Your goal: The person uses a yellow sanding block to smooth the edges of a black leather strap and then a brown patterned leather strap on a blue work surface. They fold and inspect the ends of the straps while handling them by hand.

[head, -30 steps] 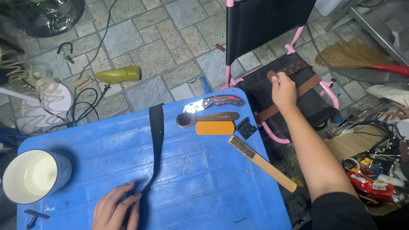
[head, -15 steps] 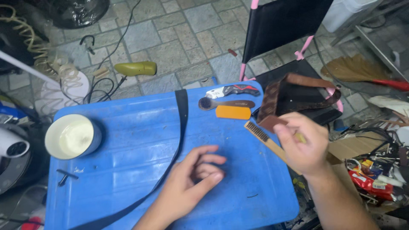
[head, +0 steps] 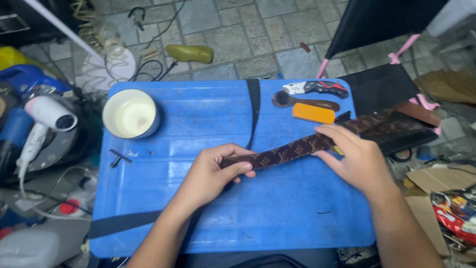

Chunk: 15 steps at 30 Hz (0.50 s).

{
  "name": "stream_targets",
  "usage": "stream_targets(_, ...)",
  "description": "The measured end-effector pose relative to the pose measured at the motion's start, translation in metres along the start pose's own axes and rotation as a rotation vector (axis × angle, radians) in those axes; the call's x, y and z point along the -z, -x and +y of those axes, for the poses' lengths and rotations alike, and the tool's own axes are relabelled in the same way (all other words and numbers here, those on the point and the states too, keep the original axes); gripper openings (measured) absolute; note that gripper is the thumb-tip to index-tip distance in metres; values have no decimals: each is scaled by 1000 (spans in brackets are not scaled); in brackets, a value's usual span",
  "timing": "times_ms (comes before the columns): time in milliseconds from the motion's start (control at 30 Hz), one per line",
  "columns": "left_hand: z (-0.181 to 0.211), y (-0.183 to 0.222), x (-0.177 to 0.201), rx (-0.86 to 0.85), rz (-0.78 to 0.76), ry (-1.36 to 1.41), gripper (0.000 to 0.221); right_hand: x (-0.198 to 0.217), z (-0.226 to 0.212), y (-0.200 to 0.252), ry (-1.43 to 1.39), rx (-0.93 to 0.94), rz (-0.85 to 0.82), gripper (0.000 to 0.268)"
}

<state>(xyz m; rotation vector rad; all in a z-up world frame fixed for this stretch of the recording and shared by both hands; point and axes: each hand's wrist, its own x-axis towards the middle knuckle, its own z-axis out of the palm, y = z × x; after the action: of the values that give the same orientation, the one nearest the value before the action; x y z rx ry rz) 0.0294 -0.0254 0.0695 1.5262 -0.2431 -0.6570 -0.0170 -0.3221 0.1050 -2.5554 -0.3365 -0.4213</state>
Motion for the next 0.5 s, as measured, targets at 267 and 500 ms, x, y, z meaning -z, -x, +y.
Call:
stream_targets(267, -29, 32, 67, -98, 453, -36, 18, -19, 134, 52, 272, -87, 115, 25)
stream_targets(500, -72, 113, 144, -180, 1080, -63, 16, -29, 349, 119, -35, -423, 180, 11)
